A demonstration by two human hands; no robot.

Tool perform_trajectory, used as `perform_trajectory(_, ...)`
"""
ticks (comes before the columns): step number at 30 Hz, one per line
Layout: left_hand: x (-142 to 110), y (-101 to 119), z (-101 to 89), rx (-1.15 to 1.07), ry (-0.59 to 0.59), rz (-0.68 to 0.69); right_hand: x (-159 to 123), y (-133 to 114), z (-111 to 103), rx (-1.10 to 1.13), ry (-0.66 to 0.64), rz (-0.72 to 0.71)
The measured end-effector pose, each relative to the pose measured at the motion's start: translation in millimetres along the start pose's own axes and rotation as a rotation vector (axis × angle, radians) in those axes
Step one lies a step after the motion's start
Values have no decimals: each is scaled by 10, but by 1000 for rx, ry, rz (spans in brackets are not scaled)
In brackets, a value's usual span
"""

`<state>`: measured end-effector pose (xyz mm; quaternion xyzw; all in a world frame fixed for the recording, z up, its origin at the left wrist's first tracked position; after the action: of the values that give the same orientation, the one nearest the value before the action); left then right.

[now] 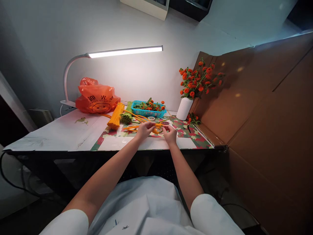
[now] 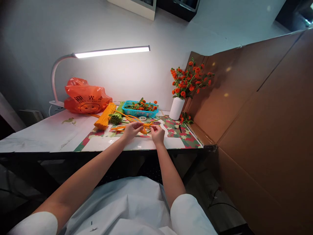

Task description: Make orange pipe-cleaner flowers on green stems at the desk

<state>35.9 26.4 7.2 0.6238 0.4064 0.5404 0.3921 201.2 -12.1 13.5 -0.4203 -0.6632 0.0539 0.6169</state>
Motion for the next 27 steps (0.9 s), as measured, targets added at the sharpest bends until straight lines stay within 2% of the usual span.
perform_trajectory(10,-12,-38,32,18,-49,-1,3,15,44,-22,-69,-64)
perform_trajectory(12,-9,-18,35,-38,-60,-50,-1,17,53,-13,-72,-39)
perform_trajectory(17,2,51,18,-288,-44,-214,-6,49,47,31,22,89)
perform_trajectory(20,-4,76,-6,-346,-11,-277,-2,42,61,62,-20,78)
perform_trajectory(24,-19,104,-43,-437,20,-338,16,-32,42,-84,-57,-89)
perform_trajectory(27,-21,116,-58,-485,25,-378,18,-47,44,-269,-90,-96)
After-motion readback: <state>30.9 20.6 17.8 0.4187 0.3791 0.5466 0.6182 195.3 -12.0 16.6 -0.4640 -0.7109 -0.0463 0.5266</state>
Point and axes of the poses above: each hand's wrist, its own x-axis towards the middle knuckle, its own z-axis out of the palm, y = z × x, the point moved 3 cm from there along x, towards the middle knuckle, and after that the axes turned 15 degrees about -z, right-handed, at the moved point
